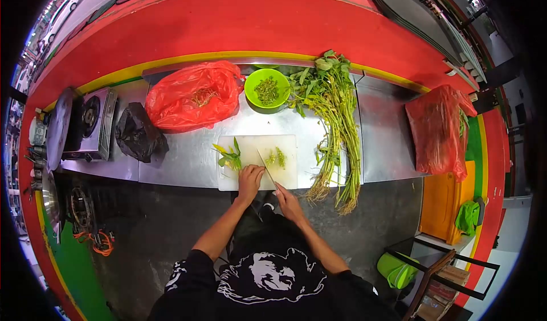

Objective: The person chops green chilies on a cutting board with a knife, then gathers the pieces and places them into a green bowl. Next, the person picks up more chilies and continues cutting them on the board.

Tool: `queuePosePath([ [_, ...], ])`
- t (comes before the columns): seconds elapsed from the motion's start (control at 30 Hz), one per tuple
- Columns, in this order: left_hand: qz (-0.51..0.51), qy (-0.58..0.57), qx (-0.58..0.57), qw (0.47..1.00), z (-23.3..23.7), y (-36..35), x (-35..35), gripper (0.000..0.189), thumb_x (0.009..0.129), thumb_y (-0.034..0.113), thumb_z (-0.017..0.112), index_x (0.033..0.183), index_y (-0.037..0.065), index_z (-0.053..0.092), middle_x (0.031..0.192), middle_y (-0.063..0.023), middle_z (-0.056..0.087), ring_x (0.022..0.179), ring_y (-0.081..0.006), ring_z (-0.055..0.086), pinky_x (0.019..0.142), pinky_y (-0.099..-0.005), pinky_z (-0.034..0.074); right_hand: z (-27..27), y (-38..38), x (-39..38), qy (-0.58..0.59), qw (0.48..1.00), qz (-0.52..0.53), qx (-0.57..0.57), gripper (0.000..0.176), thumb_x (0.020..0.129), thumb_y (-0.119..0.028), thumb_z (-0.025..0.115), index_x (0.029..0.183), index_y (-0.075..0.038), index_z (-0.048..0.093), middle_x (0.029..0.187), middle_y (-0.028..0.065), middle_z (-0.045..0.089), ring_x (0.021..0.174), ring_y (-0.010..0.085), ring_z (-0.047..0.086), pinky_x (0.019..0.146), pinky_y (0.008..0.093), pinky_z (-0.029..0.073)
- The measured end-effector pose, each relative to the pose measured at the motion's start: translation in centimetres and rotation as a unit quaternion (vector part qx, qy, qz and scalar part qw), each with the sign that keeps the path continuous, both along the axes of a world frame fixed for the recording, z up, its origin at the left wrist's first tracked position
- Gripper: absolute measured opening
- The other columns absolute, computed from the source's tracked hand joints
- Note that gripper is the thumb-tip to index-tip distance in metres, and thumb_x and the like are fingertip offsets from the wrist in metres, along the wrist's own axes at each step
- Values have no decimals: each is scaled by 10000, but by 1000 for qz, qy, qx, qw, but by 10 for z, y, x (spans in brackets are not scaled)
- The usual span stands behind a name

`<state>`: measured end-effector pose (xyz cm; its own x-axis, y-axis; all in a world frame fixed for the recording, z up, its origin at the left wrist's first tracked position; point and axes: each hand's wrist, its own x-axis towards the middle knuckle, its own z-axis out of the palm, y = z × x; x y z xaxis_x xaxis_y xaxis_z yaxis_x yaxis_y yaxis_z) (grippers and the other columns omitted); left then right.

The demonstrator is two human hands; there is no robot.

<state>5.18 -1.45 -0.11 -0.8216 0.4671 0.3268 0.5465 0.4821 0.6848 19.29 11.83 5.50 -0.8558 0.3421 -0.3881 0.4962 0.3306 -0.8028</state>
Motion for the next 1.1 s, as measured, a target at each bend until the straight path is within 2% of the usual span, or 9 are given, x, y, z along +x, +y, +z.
queuePosePath([
  [0.17, -16, -9, 4, 1000, 3, -3, -2, 146, 910, 147, 717, 1043, 95, 749, 954, -43, 646, 928, -260, 615, 804, -408, 421, -10, -4, 10, 14, 1000, -4, 22, 415, 1074, -311, 509, 1456, -158, 558, 1089, 281, 705, 1037, 439, 701, 860, 466, 544],
  [0.27, -20, -5, -17, 1000, 4, -6, 0, 149, 912, 147, 714, 1049, 101, 749, 950, -38, 637, 929, -256, 608, 803, -406, 417, -16, -4, 12, 40, 999, 0, 26, 421, 1074, -303, 505, 1479, -190, 534, 1055, 275, 709, 976, 471, 690, 828, 510, 538],
  [0.37, -21, -4, -19, 1000, 6, -7, 2, 159, 915, 141, 708, 1064, 106, 749, 944, -39, 629, 931, -254, 603, 801, -404, 411, -10, -4, 5, -37, 998, 22, 37, 432, 1073, -317, 504, 1491, -206, 523, 979, 257, 717, 911, 449, 706, 794, 503, 535],
  [0.47, -29, -2, -27, 999, 8, -7, 1, 170, 912, 129, 706, 1076, 109, 749, 943, -38, 629, 928, -253, 602, 792, -400, 407, -10, -2, -9, -39, 999, 13, 11, 430, 1075, -329, 499, 1488, -215, 529, 908, 245, 708, 864, 422, 713, 776, 492, 528],
  [0.6, -31, -2, -27, 999, 9, -7, 1, 169, 905, 129, 713, 1068, 109, 751, 936, -41, 635, 920, -261, 608, 794, -402, 413, -2, -1, -18, -43, 999, 4, -13, 425, 1078, -327, 492, 1482, -206, 538, 935, 230, 725, 905, 402, 725, 806, 457, 540],
  [0.87, -12, -12, 7, 1000, 2, -6, 2, 141, 904, 131, 716, 1034, 89, 750, 943, -48, 653, 939, -266, 618, 795, -403, 412, -14, -4, 14, 48, 999, 4, -1, 416, 1078, -330, 497, 1468, -199, 552, 1220, 243, 691, 1130, 439, 665, 934, 458, 540],
  [1.0, -23, -17, 0, 1000, 7, -10, 4, 140, 903, 124, 714, 1032, 83, 749, 950, -57, 640, 926, -270, 612, 796, -402, 414, -3, -2, 7, -7, 999, 22, 31, 426, 1071, -330, 509, 1475, -199, 543, 1055, 279, 709, 1006, 473, 686, 842, 504, 548],
  [1.03, -23, -11, 0, 1000, 9, -9, 5, 143, 903, 123, 713, 1035, 81, 749, 953, -61, 635, 923, -270, 609, 795, -400, 414, -10, -5, 2, 52, 998, 14, 25, 437, 1070, -341, 511, 1479, -191, 538, 978, 297, 697, 929, 471, 700, 798, 516, 540],
  [1.1, -22, -2, -2, 1000, 13, -9, 8, 144, 905, 122, 712, 1038, 80, 749, 955, -62, 631, 925, -271, 606, 795, -402, 414, 2, -2, -9, -1, 1000, 16, -3, 441, 1071, -346, 509, 1481, -187, 535, 990, 296, 698, 932, 468, 701, 804, 515, 540],
])
